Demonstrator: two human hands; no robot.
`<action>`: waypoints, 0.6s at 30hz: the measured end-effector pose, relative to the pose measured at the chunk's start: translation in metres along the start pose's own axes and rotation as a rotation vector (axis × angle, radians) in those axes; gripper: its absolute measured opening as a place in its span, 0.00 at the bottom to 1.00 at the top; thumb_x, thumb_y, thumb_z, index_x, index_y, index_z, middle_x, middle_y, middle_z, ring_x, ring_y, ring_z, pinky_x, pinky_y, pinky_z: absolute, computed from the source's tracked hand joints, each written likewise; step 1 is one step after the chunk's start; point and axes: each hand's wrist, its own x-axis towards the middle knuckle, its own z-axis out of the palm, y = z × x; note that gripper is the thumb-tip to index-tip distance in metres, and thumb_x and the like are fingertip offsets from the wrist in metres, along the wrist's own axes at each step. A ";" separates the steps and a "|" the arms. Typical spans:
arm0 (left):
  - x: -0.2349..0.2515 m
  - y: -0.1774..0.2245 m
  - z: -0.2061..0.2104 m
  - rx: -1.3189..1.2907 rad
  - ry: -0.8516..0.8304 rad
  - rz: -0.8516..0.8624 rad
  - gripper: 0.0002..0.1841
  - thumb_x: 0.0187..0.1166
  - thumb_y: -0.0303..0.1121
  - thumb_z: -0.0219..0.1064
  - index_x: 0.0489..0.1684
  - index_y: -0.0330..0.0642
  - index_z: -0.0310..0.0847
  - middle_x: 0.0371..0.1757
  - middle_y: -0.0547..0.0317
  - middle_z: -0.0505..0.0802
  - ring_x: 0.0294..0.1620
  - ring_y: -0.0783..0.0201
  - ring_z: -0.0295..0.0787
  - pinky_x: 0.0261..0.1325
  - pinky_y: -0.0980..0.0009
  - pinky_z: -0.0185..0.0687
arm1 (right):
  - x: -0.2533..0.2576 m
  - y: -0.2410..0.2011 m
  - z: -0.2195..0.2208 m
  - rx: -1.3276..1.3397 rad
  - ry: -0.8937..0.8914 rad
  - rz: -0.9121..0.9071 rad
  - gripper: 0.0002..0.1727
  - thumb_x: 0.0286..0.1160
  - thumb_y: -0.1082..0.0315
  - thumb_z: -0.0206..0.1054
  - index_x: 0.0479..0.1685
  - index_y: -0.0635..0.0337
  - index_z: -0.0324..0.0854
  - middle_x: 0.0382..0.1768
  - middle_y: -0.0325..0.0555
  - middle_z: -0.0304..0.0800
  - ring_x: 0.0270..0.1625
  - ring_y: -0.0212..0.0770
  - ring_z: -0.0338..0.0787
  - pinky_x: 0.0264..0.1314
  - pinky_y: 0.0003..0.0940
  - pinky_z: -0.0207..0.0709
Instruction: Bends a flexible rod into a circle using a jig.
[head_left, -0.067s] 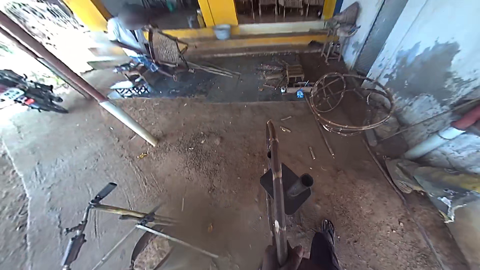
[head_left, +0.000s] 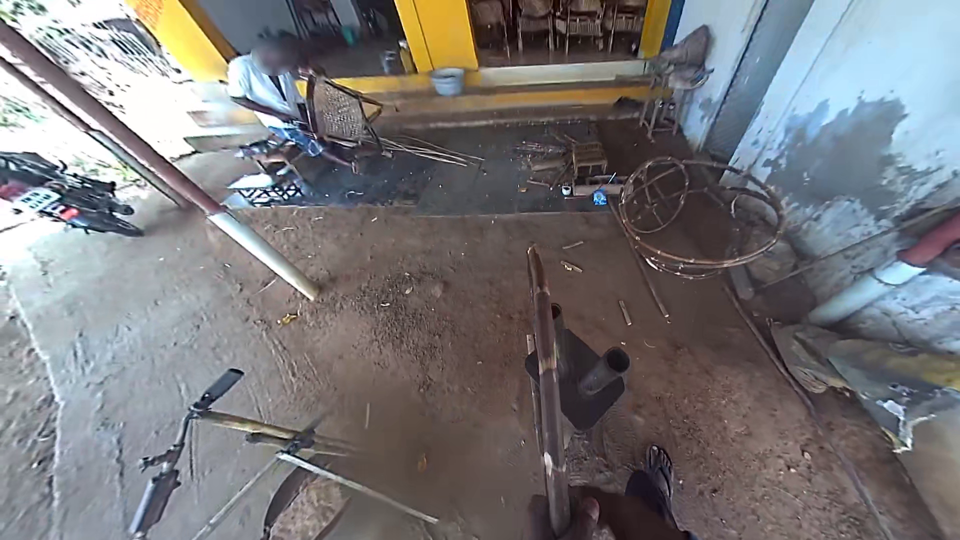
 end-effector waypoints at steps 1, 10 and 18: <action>-0.005 -0.006 -0.006 -0.012 -0.005 0.018 0.11 0.74 0.34 0.73 0.22 0.46 0.79 0.12 0.68 0.80 0.08 0.72 0.72 0.12 0.71 0.73 | 0.004 -0.003 -0.007 0.086 0.112 -0.119 0.22 0.86 0.65 0.62 0.76 0.61 0.78 0.61 0.55 0.90 0.60 0.49 0.92 0.67 0.50 0.84; -0.030 -0.038 -0.041 -0.094 -0.162 0.121 0.06 0.70 0.32 0.76 0.26 0.46 0.84 0.18 0.68 0.86 0.17 0.75 0.80 0.22 0.74 0.79 | 0.058 -0.091 0.009 0.985 0.286 -0.423 0.23 0.83 0.69 0.67 0.69 0.76 0.71 0.45 0.65 0.91 0.43 0.58 0.95 0.52 0.54 0.92; -0.034 0.017 -0.018 0.165 -0.044 0.127 0.17 0.72 0.36 0.76 0.44 0.28 0.81 0.28 0.56 0.90 0.26 0.65 0.88 0.34 0.62 0.90 | 0.016 -0.095 0.010 1.092 0.286 -0.448 0.19 0.80 0.76 0.66 0.64 0.74 0.67 0.43 0.63 0.89 0.42 0.57 0.94 0.51 0.55 0.91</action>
